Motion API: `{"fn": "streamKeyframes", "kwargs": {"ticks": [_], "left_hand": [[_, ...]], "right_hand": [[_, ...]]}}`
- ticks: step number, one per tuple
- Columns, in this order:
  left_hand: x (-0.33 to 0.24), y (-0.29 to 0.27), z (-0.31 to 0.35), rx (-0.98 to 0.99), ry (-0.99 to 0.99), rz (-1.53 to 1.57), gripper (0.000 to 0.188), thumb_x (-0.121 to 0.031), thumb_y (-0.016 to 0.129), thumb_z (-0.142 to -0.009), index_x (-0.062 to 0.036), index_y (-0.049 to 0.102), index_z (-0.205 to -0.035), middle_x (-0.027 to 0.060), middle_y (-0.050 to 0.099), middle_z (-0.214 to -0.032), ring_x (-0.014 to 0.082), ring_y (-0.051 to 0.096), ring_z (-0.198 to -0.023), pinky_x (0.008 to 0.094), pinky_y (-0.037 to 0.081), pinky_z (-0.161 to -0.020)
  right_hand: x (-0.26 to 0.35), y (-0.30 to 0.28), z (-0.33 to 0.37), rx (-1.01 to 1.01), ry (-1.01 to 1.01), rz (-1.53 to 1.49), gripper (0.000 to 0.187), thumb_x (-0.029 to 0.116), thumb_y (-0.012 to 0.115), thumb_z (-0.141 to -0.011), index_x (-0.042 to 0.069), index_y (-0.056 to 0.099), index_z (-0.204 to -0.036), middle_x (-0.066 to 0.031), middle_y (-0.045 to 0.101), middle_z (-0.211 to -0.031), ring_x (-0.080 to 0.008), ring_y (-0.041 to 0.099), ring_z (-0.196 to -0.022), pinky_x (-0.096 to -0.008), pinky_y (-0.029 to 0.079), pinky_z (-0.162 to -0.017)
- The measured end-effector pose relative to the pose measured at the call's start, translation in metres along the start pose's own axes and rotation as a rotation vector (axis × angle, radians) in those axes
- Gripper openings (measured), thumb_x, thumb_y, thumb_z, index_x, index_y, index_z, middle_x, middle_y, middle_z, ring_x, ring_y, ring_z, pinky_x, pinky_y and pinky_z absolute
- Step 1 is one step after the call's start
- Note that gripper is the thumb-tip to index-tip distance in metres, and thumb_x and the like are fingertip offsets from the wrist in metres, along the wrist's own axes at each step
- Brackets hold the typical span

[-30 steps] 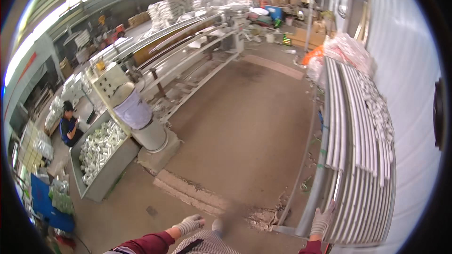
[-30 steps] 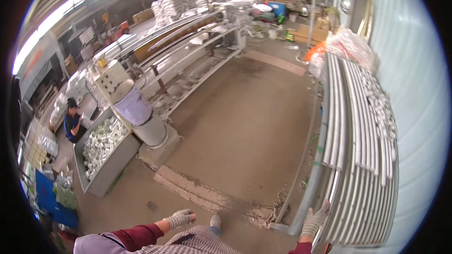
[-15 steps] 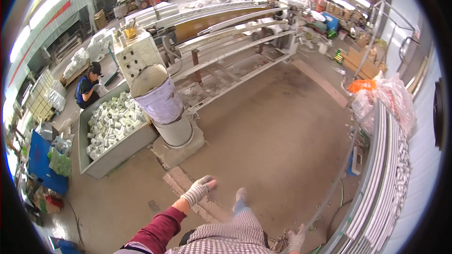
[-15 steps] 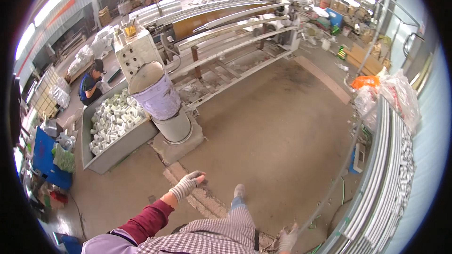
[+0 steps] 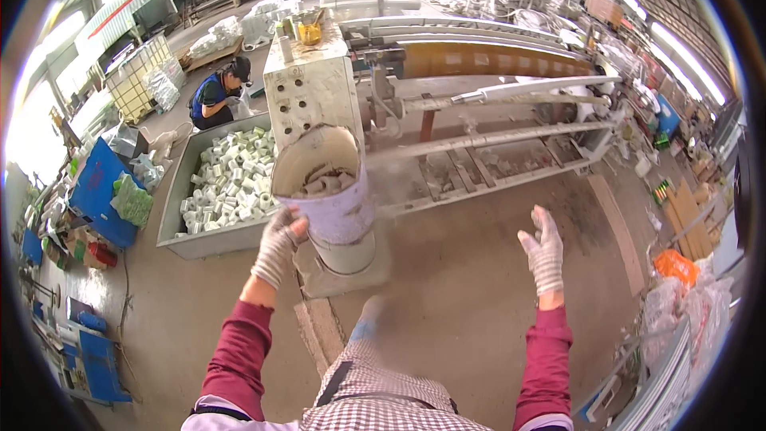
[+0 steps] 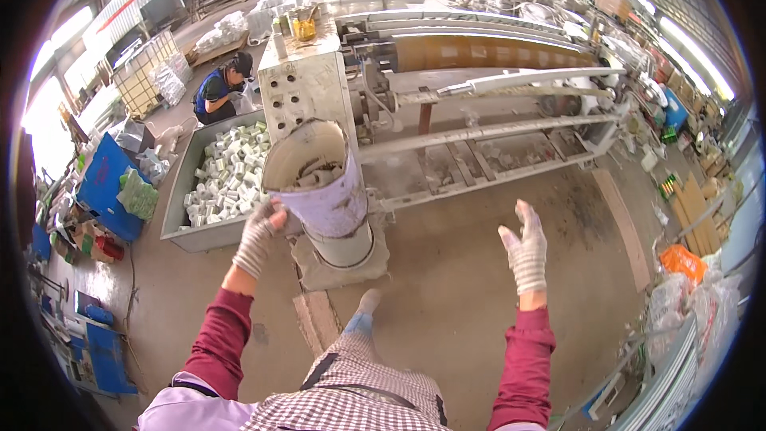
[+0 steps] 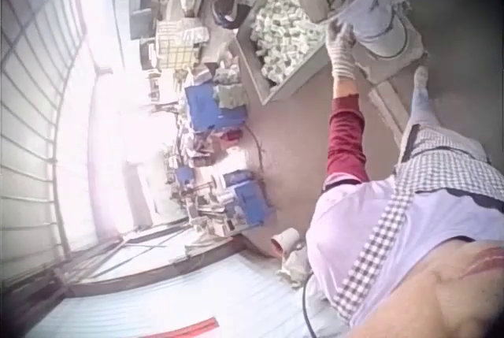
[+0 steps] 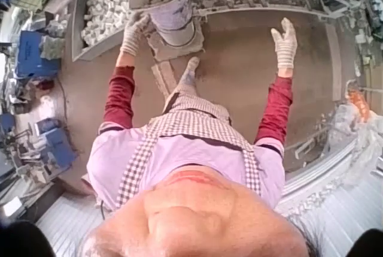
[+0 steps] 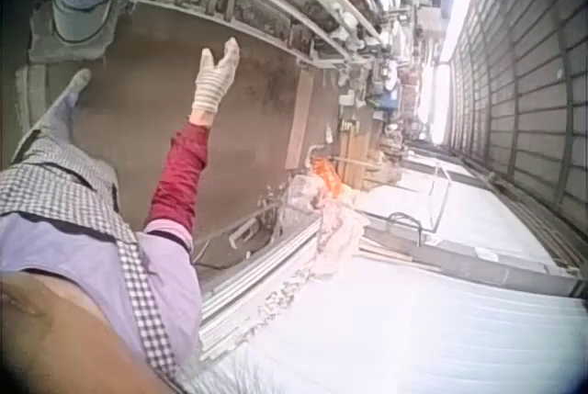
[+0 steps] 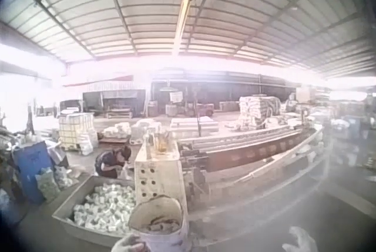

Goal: Operating a machine to coat and cut plastic rolls, then organizing the finished cylindrical cores.

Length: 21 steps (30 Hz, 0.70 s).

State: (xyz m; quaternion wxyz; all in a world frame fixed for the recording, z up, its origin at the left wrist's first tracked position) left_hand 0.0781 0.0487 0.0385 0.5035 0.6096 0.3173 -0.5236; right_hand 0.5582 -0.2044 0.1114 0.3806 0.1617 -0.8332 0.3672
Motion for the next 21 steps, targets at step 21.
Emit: {"fn": "streamKeyframes", "kwargs": {"ticks": [21], "left_hand": [[-0.137, -0.236, -0.687, -0.427, 0.557, -0.381, 0.047, -0.029, 0.068, -0.087, -0.0089, 0.054, -0.127, -0.0041, 0.057, -0.11, 0.0107, 0.05, -0.095, 0.0262, 0.039, -0.084]], "right_hand": [[-0.024, 0.208, -0.361, 0.36, -0.504, 1.019, 0.011, 0.013, 0.063, -0.073, 0.021, 0.067, -0.079, 0.002, 0.061, -0.087, -0.0183, 0.059, -0.095, -0.0391, 0.04, -0.09]]}}
Point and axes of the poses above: each hand's wrist, its own z-axis away from the middle knuckle, its own y-axis out of the palm, x = y × z, the point moved 9 cm from there along -z, towards the middle knuckle
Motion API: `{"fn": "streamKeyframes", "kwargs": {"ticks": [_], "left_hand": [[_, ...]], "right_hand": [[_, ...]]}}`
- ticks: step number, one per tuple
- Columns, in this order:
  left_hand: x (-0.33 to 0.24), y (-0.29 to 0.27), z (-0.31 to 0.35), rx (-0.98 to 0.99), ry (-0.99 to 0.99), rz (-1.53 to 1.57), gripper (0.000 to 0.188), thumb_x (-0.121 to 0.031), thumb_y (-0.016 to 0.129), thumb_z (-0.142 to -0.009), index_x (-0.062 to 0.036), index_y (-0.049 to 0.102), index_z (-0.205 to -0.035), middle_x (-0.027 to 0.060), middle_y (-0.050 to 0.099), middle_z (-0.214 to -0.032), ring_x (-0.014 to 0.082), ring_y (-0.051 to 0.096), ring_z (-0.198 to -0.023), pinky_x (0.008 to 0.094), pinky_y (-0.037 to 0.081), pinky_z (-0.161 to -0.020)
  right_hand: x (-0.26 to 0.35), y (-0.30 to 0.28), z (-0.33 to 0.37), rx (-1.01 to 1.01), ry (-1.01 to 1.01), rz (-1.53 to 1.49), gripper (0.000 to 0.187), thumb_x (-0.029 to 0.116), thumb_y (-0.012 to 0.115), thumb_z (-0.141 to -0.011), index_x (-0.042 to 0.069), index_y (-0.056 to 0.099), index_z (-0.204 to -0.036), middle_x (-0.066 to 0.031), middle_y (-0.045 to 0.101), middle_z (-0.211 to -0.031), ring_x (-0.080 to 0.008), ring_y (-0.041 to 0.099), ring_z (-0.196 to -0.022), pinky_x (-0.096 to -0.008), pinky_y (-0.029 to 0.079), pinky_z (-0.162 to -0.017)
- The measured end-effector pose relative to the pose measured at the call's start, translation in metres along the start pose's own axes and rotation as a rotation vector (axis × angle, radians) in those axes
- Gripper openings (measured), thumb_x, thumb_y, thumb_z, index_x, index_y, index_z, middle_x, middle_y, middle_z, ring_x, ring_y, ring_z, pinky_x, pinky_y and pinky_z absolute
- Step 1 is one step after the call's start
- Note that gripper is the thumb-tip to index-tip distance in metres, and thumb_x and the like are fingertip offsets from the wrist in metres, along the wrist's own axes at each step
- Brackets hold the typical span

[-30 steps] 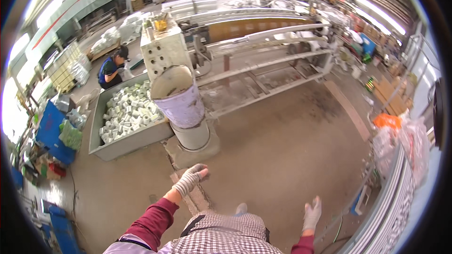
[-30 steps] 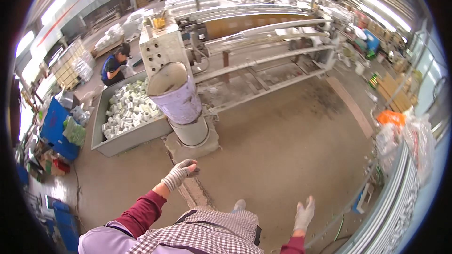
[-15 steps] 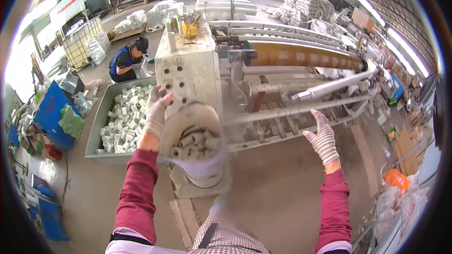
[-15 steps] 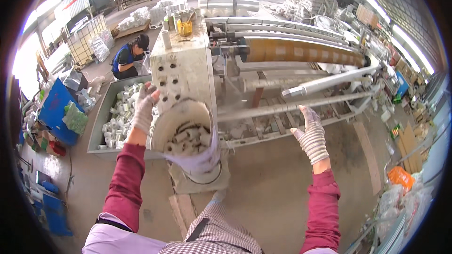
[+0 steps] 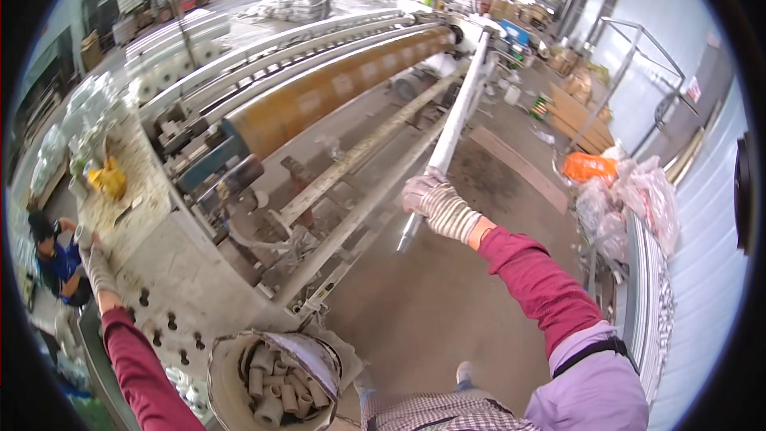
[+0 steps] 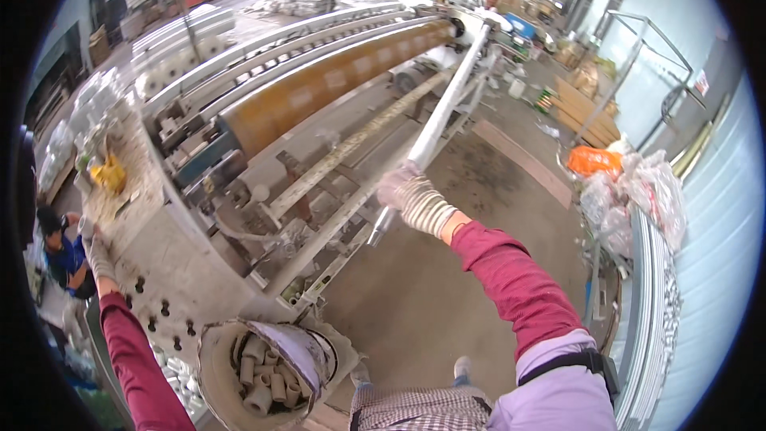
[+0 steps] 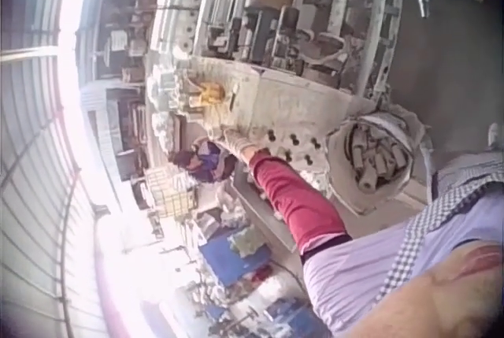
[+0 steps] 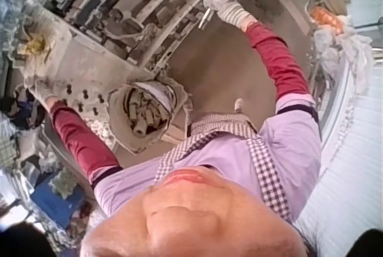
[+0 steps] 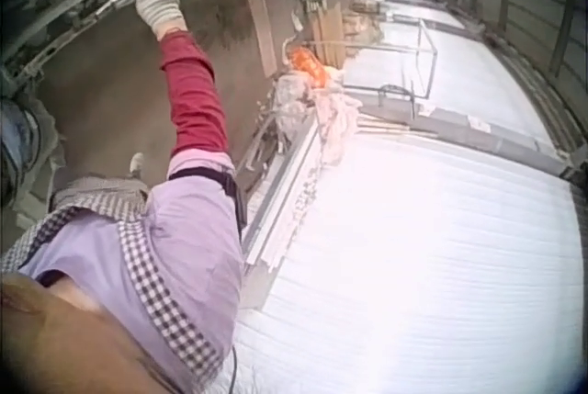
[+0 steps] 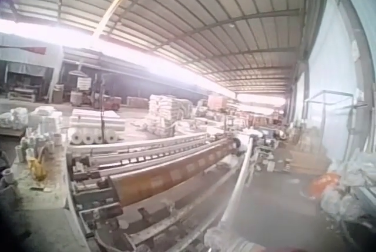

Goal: Operating a machine to coat and cut plastic rolls, then organizing the finished cylindrical cores.

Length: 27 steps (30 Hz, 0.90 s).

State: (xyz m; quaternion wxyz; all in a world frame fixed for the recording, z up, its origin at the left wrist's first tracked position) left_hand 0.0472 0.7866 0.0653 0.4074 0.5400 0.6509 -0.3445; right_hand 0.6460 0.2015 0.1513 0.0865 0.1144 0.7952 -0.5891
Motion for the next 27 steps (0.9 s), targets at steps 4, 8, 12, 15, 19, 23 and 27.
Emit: {"fn": "streamKeyframes", "kwargs": {"ticks": [4, 8, 12, 15, 19, 23, 27], "left_hand": [[-0.1, 0.085, 0.111, 0.048, -0.076, 0.047, 0.047, -0.034, 0.069, -0.087, -0.0083, 0.055, -0.123, -0.0001, 0.057, -0.105, 0.012, 0.051, -0.09, 0.0248, 0.041, -0.078], [-0.201, 0.145, 0.301, 0.601, -0.252, -0.007, 0.034, -0.015, 0.072, -0.08, 0.0011, 0.063, -0.108, 0.0029, 0.063, -0.084, 0.0108, 0.057, -0.068, 0.0269, 0.048, -0.061], [-0.283, 0.263, 0.48, 1.087, -0.291, -0.206, 0.048, -0.015, 0.081, -0.068, 0.0016, 0.064, -0.111, 0.0056, 0.067, -0.083, 0.0097, 0.061, -0.074, 0.0254, 0.051, -0.064], [-0.322, 0.317, 0.52, 1.154, -0.09, -0.22, 0.049, -0.026, 0.08, -0.07, -0.0005, 0.064, -0.108, 0.016, 0.066, -0.08, 0.0251, 0.066, -0.07, 0.0342, 0.051, -0.066], [-0.353, 0.382, 0.54, 1.129, 0.165, -0.338, 0.04, -0.026, 0.073, -0.076, -0.0049, 0.064, -0.108, 0.0197, 0.066, -0.087, 0.0366, 0.065, -0.079, 0.0407, 0.051, -0.07], [-0.364, 0.443, 0.548, 0.944, 0.236, -0.292, 0.045, -0.023, 0.072, -0.081, -0.0034, 0.059, -0.119, 0.0201, 0.065, -0.099, 0.0299, 0.065, -0.09, 0.0353, 0.05, -0.079], [-0.403, 0.402, 0.501, 0.588, 0.285, 0.079, 0.037, -0.012, 0.067, -0.086, -0.0043, 0.057, -0.121, 0.0139, 0.063, -0.109, 0.0233, 0.061, -0.094, 0.031, 0.048, -0.084]], "right_hand": [[-0.027, 0.005, 0.028, -0.102, 0.026, -0.199, 0.008, 0.013, 0.061, -0.074, 0.02, 0.061, -0.077, 0.0011, 0.056, -0.083, -0.0201, 0.057, -0.091, -0.0403, 0.039, -0.09], [-0.021, 0.026, 0.018, 0.095, 0.061, -0.019, 0.035, 0.007, 0.061, -0.071, 0.025, 0.063, -0.101, 0.0014, 0.054, -0.114, -0.0217, 0.046, -0.119, -0.0528, 0.031, -0.104], [-0.026, 0.006, 0.029, 0.02, 0.084, -0.204, 0.047, 0.001, 0.061, -0.069, 0.02, 0.059, -0.111, -0.0033, 0.053, -0.121, -0.0253, 0.042, -0.126, -0.0508, 0.03, -0.107], [-0.027, -0.038, 0.046, -0.213, 0.1, -0.436, 0.056, -0.004, 0.061, -0.067, 0.016, 0.055, -0.12, -0.0055, 0.051, -0.126, -0.0282, 0.039, -0.129, -0.0463, 0.03, -0.108], [-0.038, -0.013, 0.121, -0.336, 0.313, -0.804, 0.068, -0.012, 0.056, -0.067, 0.012, 0.048, -0.13, -0.0091, 0.051, -0.129, -0.0278, 0.049, -0.121, -0.0341, 0.041, -0.102], [-0.009, 0.095, 0.182, -0.215, 0.801, -1.844, 0.05, 0.008, 0.067, -0.083, 0.007, 0.048, -0.13, -0.0098, 0.054, -0.123, -0.0165, 0.058, -0.101, -0.0302, 0.049, -0.086], [0.026, 0.083, 0.153, -0.015, 0.936, -2.208, 0.062, 0.023, 0.067, -0.089, -0.004, 0.038, -0.136, -0.0088, 0.061, -0.111, -0.0217, 0.059, -0.103, -0.0355, 0.05, -0.091]]}}
Point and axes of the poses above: each hand's wrist, its own z-axis away from the middle knuckle, its own y-axis out of the palm, x = y × z, the point moved 9 cm from there along -z, towards the middle knuckle
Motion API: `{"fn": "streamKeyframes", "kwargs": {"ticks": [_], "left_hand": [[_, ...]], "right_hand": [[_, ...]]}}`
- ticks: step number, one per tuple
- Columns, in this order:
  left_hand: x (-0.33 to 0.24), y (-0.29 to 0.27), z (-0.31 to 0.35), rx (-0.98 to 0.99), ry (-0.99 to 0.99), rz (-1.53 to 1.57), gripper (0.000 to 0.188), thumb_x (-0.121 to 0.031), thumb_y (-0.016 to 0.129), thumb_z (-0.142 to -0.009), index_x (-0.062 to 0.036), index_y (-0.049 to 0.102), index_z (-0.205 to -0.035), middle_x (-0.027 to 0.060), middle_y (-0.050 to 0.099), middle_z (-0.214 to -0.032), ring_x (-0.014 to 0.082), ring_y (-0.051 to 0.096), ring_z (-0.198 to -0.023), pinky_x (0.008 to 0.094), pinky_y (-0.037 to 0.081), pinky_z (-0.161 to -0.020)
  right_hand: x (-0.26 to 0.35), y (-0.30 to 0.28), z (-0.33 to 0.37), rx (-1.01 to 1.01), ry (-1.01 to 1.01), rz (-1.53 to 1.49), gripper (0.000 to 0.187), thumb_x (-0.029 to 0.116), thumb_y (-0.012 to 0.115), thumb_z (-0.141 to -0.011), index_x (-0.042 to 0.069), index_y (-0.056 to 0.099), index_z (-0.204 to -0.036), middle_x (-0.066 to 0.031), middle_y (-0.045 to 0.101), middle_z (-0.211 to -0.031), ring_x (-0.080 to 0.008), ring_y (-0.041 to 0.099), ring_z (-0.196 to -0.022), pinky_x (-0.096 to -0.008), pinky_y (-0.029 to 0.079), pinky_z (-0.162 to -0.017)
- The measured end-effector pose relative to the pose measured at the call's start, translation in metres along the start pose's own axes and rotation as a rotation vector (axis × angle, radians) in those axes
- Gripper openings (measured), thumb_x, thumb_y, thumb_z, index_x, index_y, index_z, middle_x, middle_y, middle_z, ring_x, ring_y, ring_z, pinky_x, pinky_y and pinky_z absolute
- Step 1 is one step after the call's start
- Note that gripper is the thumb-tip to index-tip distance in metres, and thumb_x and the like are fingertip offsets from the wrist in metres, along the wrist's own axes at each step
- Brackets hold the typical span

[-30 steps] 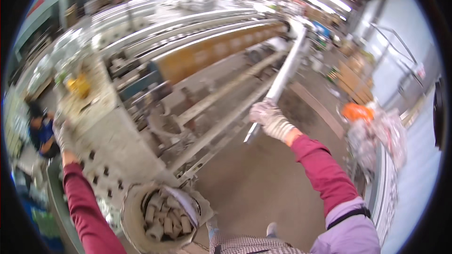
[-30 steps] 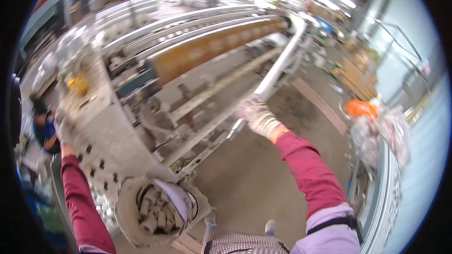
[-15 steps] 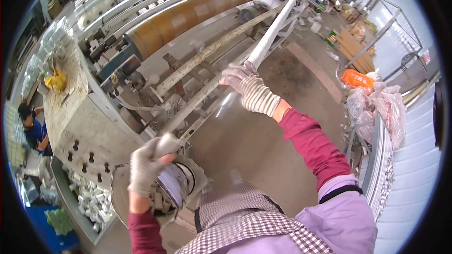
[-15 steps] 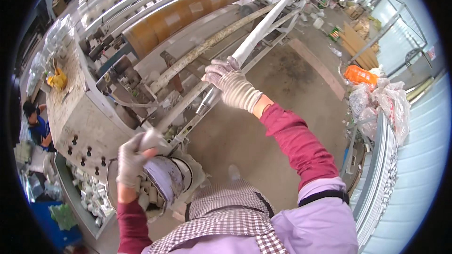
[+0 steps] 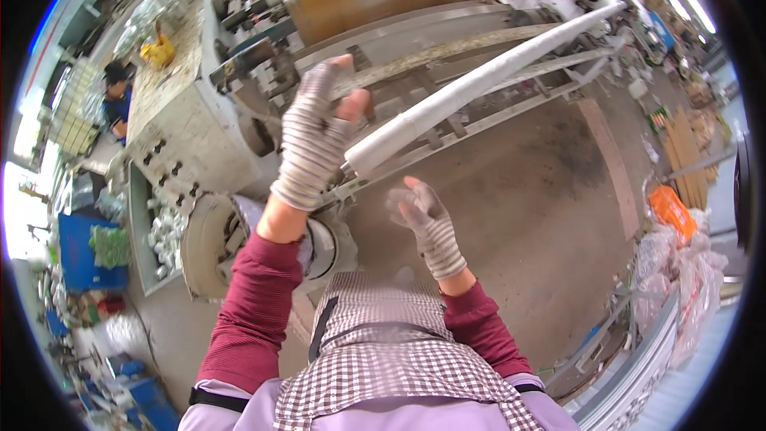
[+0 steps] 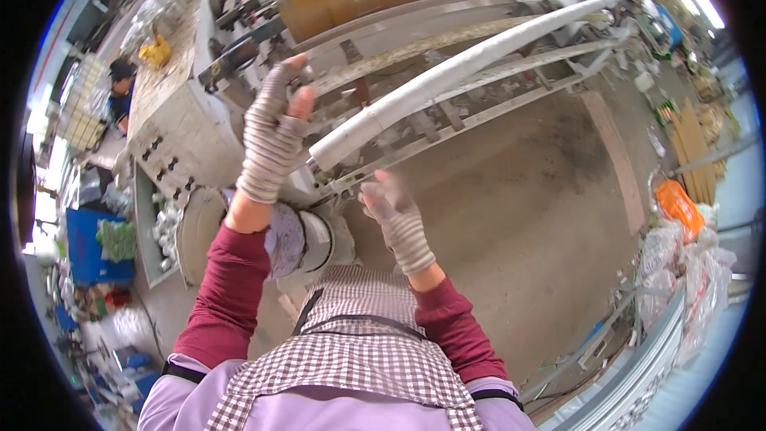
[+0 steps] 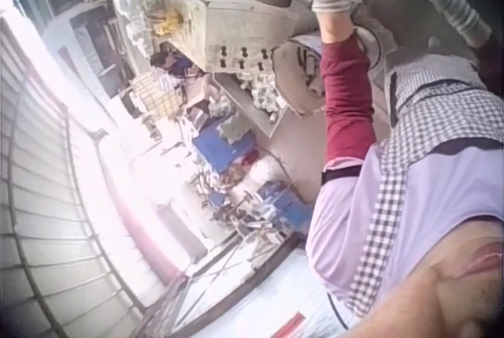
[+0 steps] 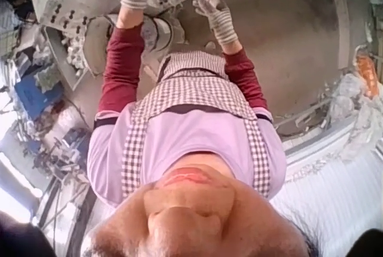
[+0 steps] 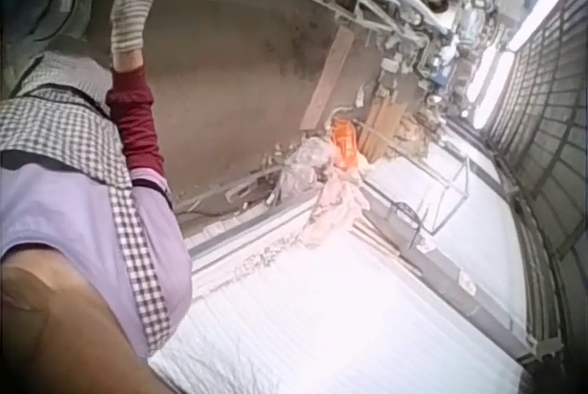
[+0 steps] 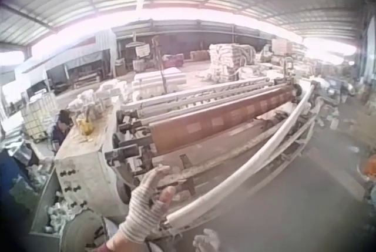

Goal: Operating a machine to coat and cut plastic rolls, then organizing the finished cylindrical cores.

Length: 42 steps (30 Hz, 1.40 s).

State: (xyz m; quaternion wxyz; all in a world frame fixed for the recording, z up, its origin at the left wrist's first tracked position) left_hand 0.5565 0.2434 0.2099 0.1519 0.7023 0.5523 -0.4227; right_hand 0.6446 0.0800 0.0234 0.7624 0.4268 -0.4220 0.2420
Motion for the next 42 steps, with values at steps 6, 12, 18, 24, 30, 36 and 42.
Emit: {"fn": "streamKeyframes", "kwargs": {"ticks": [6, 12, 18, 24, 30, 36, 42], "left_hand": [[0.118, -0.091, 0.082, 0.082, -0.638, -0.121, 0.014, -0.013, 0.068, -0.087, -0.0017, 0.068, -0.094, -0.0042, 0.057, -0.076, 0.0048, 0.048, -0.072, 0.0217, 0.044, -0.066], [0.211, -0.331, 0.167, -0.091, -0.853, -0.839, 0.025, -0.023, 0.069, -0.083, -0.0038, 0.067, -0.098, 0.0163, 0.069, -0.086, 0.0291, 0.064, -0.078, 0.0356, 0.049, -0.072], [0.256, -0.4, 0.18, 0.14, -1.046, -1.098, 0.029, -0.029, 0.068, -0.083, -0.0082, 0.069, -0.104, 0.0183, 0.069, -0.095, 0.0331, 0.065, -0.087, 0.0384, 0.05, -0.078], [0.308, -0.379, 0.176, 0.292, -1.028, -1.146, 0.031, -0.037, 0.067, -0.082, -0.0087, 0.069, -0.095, 0.0179, 0.066, -0.087, 0.0373, 0.063, -0.085, 0.0453, 0.049, -0.075], [0.29, -0.398, 0.165, -0.07, -0.811, -0.901, 0.026, -0.028, 0.066, -0.087, -0.0043, 0.068, -0.097, 0.017, 0.067, -0.078, 0.0311, 0.059, -0.067, 0.0397, 0.047, -0.067], [0.309, -0.43, 0.166, -0.261, -1.093, -0.796, 0.03, -0.03, 0.06, -0.093, -0.0012, 0.066, -0.094, 0.0105, 0.063, -0.07, 0.0188, 0.053, -0.061, 0.0326, 0.043, -0.059], [0.308, -0.432, 0.164, -0.167, -1.161, -1.072, 0.024, -0.027, 0.057, -0.093, -0.0044, 0.066, -0.097, 0.0164, 0.065, -0.075, 0.0307, 0.058, -0.067, 0.0398, 0.045, -0.064]], "right_hand": [[0.072, 0.039, -0.062, 0.086, -0.435, 0.435, 0.054, 0.025, 0.068, -0.088, 0.001, 0.043, -0.13, -0.013, 0.058, -0.111, -0.027, 0.058, -0.104, -0.0422, 0.048, -0.092], [0.053, 0.033, -0.075, 0.074, -0.109, -0.414, 0.054, 0.026, 0.068, -0.087, 0.003, 0.043, -0.128, -0.0169, 0.054, -0.116, -0.0306, 0.057, -0.107, -0.0506, 0.049, -0.092], [0.069, 0.025, -0.066, -0.085, -0.086, -0.243, 0.059, 0.029, 0.071, -0.085, 0.005, 0.041, -0.13, -0.014, 0.054, -0.117, -0.0298, 0.058, -0.108, -0.0508, 0.05, -0.091], [0.074, 0.032, -0.072, -0.163, -0.067, -0.199, 0.062, 0.031, 0.073, -0.082, 0.007, 0.042, -0.129, -0.0126, 0.056, -0.113, -0.0301, 0.059, -0.106, -0.0536, 0.051, -0.086], [0.07, 0.048, -0.096, -0.109, 0.004, -0.343, 0.053, 0.023, 0.072, -0.083, 0.008, 0.045, -0.127, -0.0132, 0.056, -0.115, -0.0328, 0.057, -0.111, -0.0579, 0.047, -0.093], [0.072, 0.1, -0.187, 0.15, 0.059, -0.474, 0.037, 0.011, 0.068, -0.085, 0.004, 0.053, -0.118, -0.0133, 0.057, -0.115, -0.0325, 0.053, -0.115, -0.0516, 0.037, -0.105], [0.075, 0.161, -0.291, 0.287, 0.166, -0.612, 0.034, 0.004, 0.064, -0.087, -0.004, 0.049, -0.116, -0.0148, 0.057, -0.114, -0.0266, 0.054, -0.114, -0.042, 0.04, -0.107]]}}
Point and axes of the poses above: each hand's wrist, its own z-axis away from the middle knuckle, its own y-axis out of the palm, x = y × z, the point moved 9 cm from there along -z, towards the middle knuckle
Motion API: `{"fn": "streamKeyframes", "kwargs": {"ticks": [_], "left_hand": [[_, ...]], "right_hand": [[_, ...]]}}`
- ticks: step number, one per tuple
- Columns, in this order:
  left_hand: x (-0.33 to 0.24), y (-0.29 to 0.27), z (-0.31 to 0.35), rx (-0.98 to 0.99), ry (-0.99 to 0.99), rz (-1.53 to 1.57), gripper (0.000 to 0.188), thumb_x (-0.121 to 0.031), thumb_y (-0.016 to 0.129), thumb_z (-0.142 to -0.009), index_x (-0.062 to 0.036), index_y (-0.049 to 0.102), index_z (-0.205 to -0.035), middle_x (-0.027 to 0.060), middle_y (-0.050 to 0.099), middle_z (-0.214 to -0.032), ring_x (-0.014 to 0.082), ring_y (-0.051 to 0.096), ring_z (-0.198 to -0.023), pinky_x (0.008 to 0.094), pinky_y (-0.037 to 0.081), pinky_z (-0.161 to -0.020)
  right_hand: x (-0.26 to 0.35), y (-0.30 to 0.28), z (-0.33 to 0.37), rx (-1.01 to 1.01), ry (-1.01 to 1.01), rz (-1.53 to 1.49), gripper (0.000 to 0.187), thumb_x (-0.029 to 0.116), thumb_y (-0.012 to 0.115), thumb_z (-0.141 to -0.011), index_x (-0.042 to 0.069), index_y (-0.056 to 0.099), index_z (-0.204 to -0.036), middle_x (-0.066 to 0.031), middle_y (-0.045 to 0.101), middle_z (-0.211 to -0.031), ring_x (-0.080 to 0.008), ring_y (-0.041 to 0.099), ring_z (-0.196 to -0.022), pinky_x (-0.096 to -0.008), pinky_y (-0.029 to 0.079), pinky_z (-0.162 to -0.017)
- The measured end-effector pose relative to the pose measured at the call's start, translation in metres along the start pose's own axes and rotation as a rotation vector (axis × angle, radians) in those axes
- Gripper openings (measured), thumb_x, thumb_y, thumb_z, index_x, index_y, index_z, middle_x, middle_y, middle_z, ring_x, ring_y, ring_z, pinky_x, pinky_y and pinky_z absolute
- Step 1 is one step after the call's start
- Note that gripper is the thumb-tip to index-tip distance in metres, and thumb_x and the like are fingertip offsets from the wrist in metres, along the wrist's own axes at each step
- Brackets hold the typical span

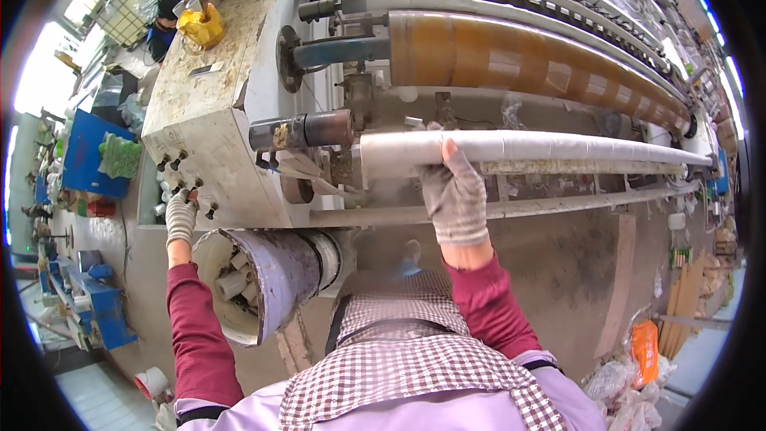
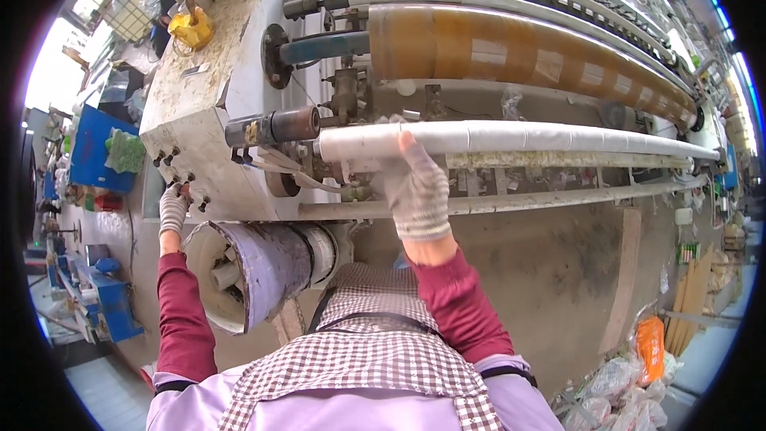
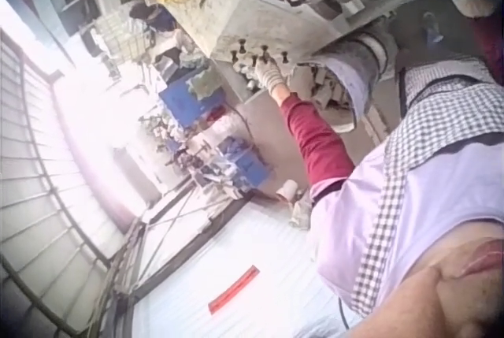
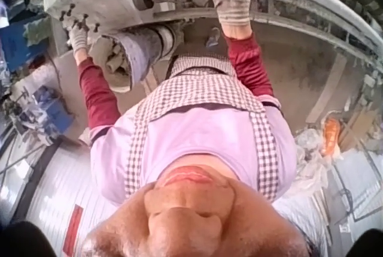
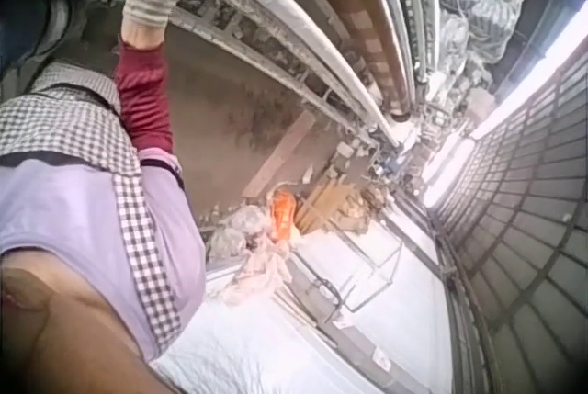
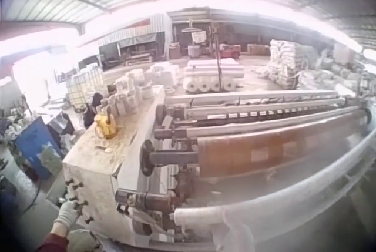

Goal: Operating a machine to coat and cut plastic rolls, then organizing the finished cylindrical cores.

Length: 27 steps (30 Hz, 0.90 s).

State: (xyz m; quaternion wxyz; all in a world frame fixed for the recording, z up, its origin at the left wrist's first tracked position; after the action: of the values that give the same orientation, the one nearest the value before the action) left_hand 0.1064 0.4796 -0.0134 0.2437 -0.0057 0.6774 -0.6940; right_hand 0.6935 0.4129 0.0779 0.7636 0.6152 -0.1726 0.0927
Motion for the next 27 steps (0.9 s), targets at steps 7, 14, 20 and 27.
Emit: {"fn": "streamKeyframes", "kwargs": {"ticks": [7, 14, 20, 27], "left_hand": [[-0.001, 0.001, 0.003, 0.035, -0.016, 0.033, 0.022, -0.024, 0.06, -0.09, -0.0024, 0.064, -0.096, 0.0189, 0.064, -0.077, 0.0332, 0.054, -0.065, 0.0391, 0.045, -0.065], [-0.002, -0.004, -0.002, -0.033, 0.037, -0.059, 0.024, -0.025, 0.063, -0.088, -0.0025, 0.064, -0.095, 0.022, 0.065, -0.083, 0.0399, 0.059, -0.075, 0.0431, 0.047, -0.069], [-0.056, -0.028, 0.018, -0.148, 0.115, -0.088, 0.025, -0.027, 0.059, -0.089, -0.0031, 0.065, -0.093, 0.0227, 0.065, -0.09, 0.0398, 0.061, -0.086, 0.0449, 0.047, -0.075], [-0.058, -0.057, 0.01, -0.486, 0.167, 0.132, 0.026, -0.028, 0.06, -0.09, -0.0036, 0.059, -0.081, 0.0219, 0.061, -0.077, 0.0415, 0.056, -0.073, 0.0441, 0.046, -0.065]], "right_hand": [[0.005, -0.002, -0.032, -0.092, 0.012, -0.035, 0.038, 0.001, 0.064, -0.087, -0.008, 0.047, -0.12, -0.017, 0.056, -0.117, -0.0275, 0.053, -0.116, -0.0427, 0.039, -0.109], [-0.003, 0.0, -0.046, -0.032, 0.017, 0.036, 0.042, 0.007, 0.065, -0.086, -0.007, 0.047, -0.121, -0.0168, 0.057, -0.115, -0.0299, 0.054, -0.114, -0.045, 0.04, -0.106], [0.009, 0.003, -0.041, 0.037, -0.063, 0.262, 0.046, 0.02, 0.068, -0.087, -0.003, 0.05, -0.123, -0.0148, 0.057, -0.12, -0.0264, 0.053, -0.115, -0.0453, 0.041, -0.104], [-0.025, -0.057, 0.005, -0.096, 0.23, 0.563, 0.051, 0.021, 0.069, -0.086, 0.003, 0.044, -0.126, -0.0091, 0.061, -0.111, -0.0263, 0.059, -0.105, -0.0454, 0.051, -0.087]]}}
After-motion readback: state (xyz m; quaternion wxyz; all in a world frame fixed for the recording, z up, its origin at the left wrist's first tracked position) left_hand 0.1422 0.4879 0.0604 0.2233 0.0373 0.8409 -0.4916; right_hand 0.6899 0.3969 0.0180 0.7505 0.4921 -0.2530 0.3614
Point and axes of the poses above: each hand's wrist, its own z-axis away from the middle knuckle, its own y-axis out of the palm, x = y × z, the point moved 9 cm from there along -z, towards the middle knuckle
